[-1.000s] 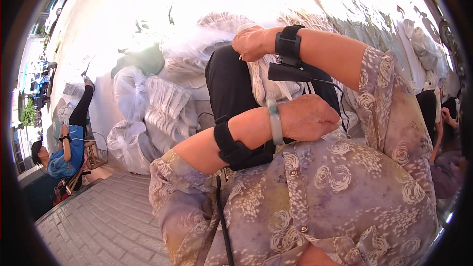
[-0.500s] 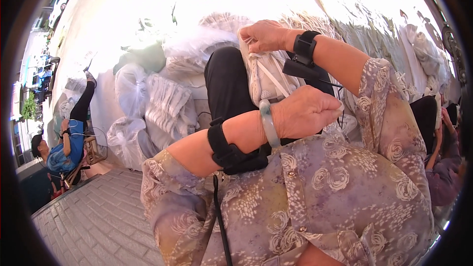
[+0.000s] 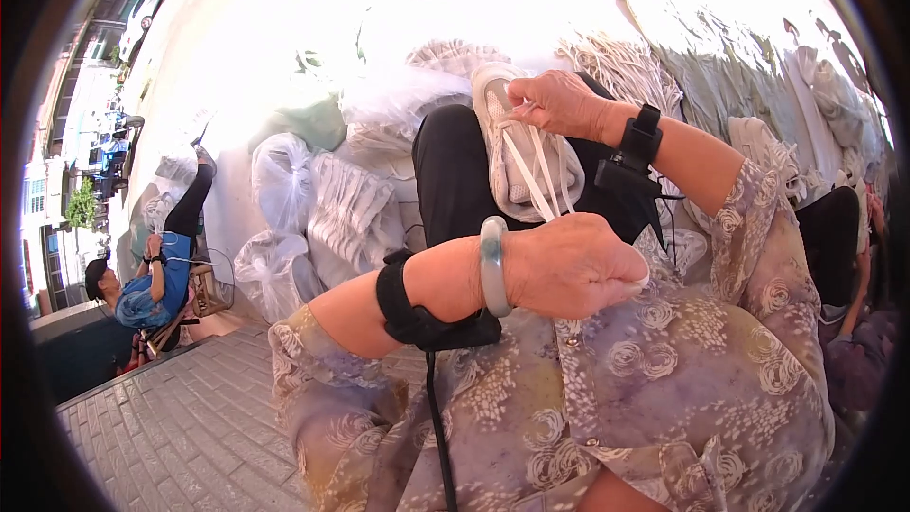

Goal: Thread laces through the eyelets of a shoe.

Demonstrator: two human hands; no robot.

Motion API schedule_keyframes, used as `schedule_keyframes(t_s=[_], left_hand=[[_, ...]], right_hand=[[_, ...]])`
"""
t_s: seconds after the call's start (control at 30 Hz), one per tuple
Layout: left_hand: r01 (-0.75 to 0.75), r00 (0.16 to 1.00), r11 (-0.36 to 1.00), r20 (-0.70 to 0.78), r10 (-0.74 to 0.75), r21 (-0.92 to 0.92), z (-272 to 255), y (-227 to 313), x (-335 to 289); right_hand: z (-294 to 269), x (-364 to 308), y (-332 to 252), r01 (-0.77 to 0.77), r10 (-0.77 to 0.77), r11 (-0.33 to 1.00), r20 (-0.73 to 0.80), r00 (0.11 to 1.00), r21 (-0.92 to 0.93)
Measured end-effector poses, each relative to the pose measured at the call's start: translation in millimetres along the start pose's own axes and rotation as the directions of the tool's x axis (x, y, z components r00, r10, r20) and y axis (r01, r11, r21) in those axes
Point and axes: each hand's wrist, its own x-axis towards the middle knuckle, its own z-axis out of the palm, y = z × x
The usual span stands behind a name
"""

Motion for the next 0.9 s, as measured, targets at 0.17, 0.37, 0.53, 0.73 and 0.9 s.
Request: schedule_keyframes(t_s=[0.17, 0.37, 0.53, 0.73, 0.9], left_hand=[[0.276, 0.96, 0.948, 0.008, -0.281, 0.161, 3.8, -59.9, -34.8], [0.557, 0.828, 0.647, -0.282, -0.486, 0.521, 22.0, -109.5, -59.2], [0.581, 0.792, 0.547, -0.265, -0.551, 0.603, 10.1, -108.1, -52.9], [0.583, 0.795, 0.532, -0.295, -0.531, 0.614, -2.9, -118.1, -53.7], [0.55, 0.819, 0.593, -0.241, -0.521, 0.589, 0.0, -122.2, -54.0]], right_hand=[[6.2, -62.1, -6.2, 0.012, -0.007, 0.993, 0.039, 0.999, -0.12], [17.8, -77.8, -15.3, -0.09, 0.095, 0.993, 0.066, 0.993, -0.07], [31.7, -73.3, -9.9, -0.11, 0.112, 0.992, 0.035, 0.993, -0.058], [43.0, -62.6, -4.6, -0.125, 0.125, 0.989, -0.008, 0.992, -0.077], [36.2, -67.3, -7.6, -0.18, 0.181, 0.983, 0.025, 0.983, -0.028]])
